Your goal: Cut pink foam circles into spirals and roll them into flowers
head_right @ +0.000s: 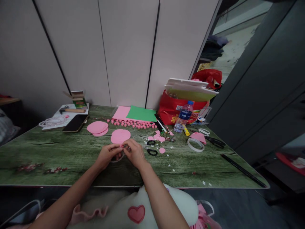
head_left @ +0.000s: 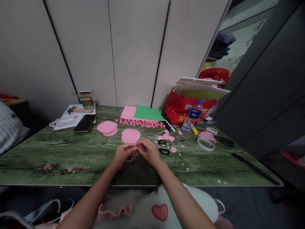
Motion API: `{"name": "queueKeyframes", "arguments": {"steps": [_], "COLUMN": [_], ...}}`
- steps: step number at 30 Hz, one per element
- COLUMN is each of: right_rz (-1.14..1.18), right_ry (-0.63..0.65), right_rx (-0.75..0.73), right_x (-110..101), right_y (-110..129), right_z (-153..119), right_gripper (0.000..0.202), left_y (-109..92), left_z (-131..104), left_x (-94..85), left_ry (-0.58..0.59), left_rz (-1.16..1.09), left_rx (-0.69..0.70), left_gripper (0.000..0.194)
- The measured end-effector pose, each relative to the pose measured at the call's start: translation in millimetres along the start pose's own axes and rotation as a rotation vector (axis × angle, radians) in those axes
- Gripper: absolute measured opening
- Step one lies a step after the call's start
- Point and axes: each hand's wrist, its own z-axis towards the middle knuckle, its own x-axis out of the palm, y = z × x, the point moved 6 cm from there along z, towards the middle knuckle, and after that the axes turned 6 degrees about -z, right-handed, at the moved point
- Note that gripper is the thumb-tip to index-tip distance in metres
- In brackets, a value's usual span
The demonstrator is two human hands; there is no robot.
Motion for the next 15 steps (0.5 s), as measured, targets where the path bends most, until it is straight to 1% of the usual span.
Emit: {"name": "queueKeyframes", "arguments": {"steps": [6, 11, 15], "right_rz": [-0.012, -0.035, 0.032], "right_ry": [-0.008, -0.014, -0.014], "right_rx": [0.009, 0.004, 0.024], "right_x": [-0.8, -0.3, -0.2], "right_y": [-0.8, -2.7, -2.2], "right_z": [0.2, 0.1, 0.6], "right_gripper": [0.014, 0.016, 0.017], "left_y": [-1.2, -4.9, -6.2], "left_z": [-0.2, -1.2, -1.5], "left_x": [-0.7, -0.9, -2.8], "left_ry": [-0.006, -0.002, -0.036], "left_rz": [-0.029, -0.042, -0.059], "left_rx": [0.006, 0.035, 0.042], "left_gripper": [0.030, 0.026, 0.025]}}
